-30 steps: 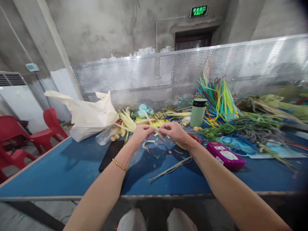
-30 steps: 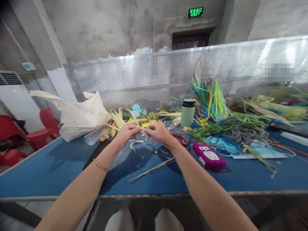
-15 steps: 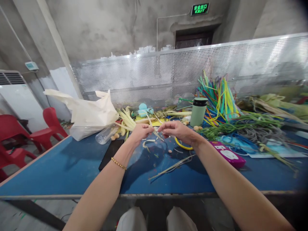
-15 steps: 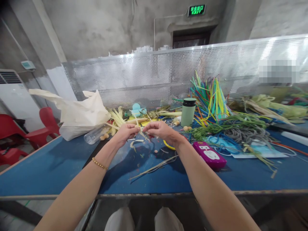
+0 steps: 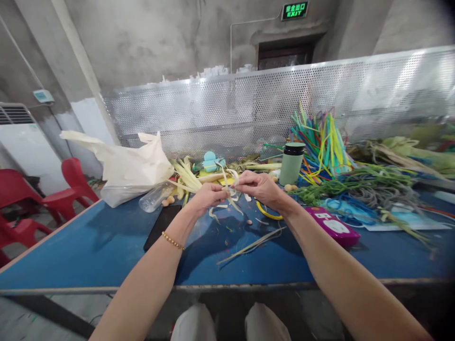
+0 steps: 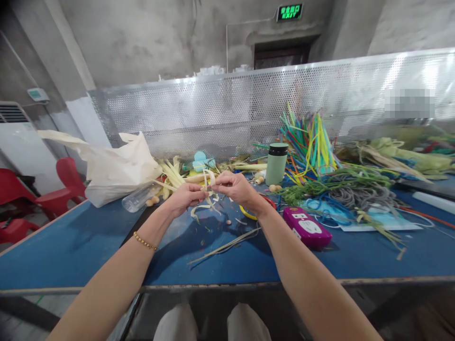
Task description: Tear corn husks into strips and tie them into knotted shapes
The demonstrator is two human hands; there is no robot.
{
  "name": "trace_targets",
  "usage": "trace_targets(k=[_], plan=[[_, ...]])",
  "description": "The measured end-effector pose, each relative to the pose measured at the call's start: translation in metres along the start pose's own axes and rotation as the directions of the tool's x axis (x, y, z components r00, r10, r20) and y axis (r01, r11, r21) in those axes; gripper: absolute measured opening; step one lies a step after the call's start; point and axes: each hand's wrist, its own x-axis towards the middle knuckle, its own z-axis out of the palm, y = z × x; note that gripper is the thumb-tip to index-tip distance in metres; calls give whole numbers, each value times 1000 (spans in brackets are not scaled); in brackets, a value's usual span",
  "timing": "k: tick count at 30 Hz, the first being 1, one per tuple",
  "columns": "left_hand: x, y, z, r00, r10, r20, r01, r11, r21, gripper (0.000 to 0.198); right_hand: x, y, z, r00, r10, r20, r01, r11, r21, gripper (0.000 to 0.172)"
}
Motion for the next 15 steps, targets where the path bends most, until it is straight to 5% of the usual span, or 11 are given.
trace_targets(k=[6,15], plan=[[-5,1,2,990,-17,143,7,998,68,21,-1,-8,5,995,-95,36,98,992,-78,17],[-10,8,4,986,3,168,-28,989,146,21,-5,-14,8,988,123,95,-109,984,-142,10]])
